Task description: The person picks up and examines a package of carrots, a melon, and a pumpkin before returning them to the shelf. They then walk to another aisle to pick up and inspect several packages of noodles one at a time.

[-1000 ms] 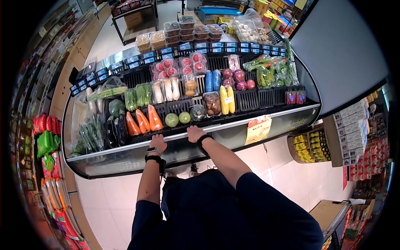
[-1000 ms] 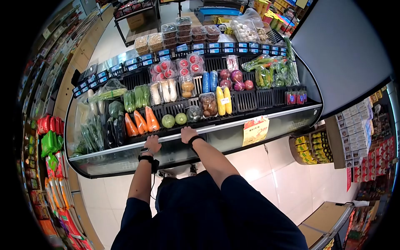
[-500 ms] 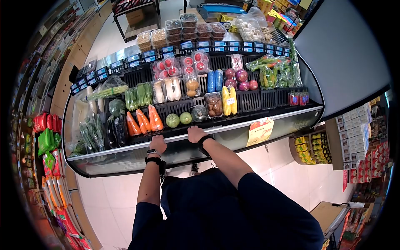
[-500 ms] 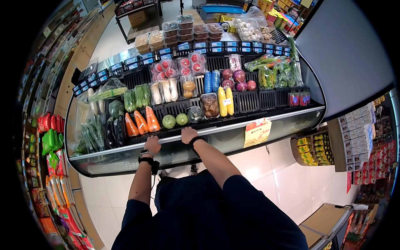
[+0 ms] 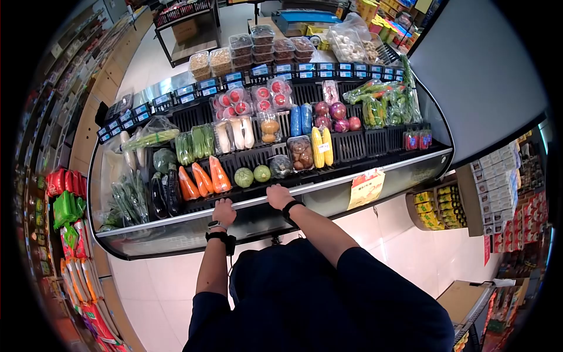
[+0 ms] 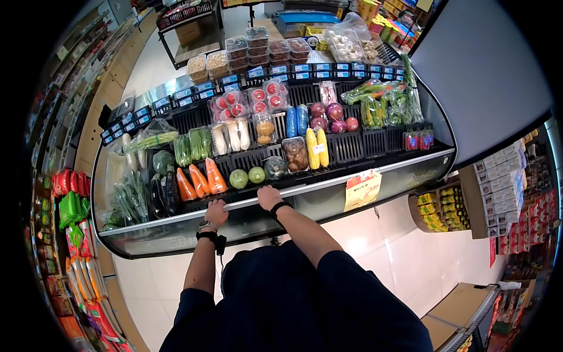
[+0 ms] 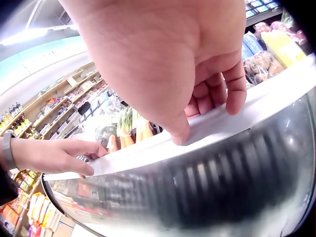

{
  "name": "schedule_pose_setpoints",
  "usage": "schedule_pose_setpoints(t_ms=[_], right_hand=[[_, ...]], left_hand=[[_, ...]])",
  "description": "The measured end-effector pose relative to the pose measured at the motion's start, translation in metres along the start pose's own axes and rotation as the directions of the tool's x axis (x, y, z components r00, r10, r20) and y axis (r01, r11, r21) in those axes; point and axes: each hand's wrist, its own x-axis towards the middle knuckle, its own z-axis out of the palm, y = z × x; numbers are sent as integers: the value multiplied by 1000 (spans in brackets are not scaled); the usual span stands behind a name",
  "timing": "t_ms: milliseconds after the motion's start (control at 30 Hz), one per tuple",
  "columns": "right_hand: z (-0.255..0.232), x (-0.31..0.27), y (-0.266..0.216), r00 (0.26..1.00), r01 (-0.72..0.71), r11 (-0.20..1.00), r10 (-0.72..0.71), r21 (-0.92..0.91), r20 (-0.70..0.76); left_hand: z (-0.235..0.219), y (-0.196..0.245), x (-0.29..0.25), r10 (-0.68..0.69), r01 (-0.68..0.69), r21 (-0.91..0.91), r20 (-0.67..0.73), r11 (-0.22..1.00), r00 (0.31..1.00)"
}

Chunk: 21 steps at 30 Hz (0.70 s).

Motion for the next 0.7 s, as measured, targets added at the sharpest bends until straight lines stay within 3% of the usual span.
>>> schedule_pose_setpoints(t_ms=[267, 333, 433, 533, 633, 700], right_hand=[[4, 4, 0, 998, -66, 998, 66, 9, 3], [8, 1, 0, 997, -68, 998, 69, 8, -19], [8, -13, 4, 999, -30, 992, 33, 119, -19], [11, -32, 10, 995, 68, 954, -44, 292, -88], [15, -55, 13, 985, 99, 974, -67, 202, -157], [4, -76, 7, 992, 86, 960, -59, 267, -109]], left_hand=[[-8, -8, -10, 68, -67, -94, 4, 993, 998], [-10, -20, -13, 107, -103, -242, 4, 965, 994], [-35, -52, -24, 72, -85, -325, -51, 942, 996], [-62, -94, -62, 29, -61, -321, -106, 945, 994], [-74, -139, -120, -20, -12, -259, -120, 966, 993], [-67, -169, -173, -84, 53, -240, -123, 969, 989]])
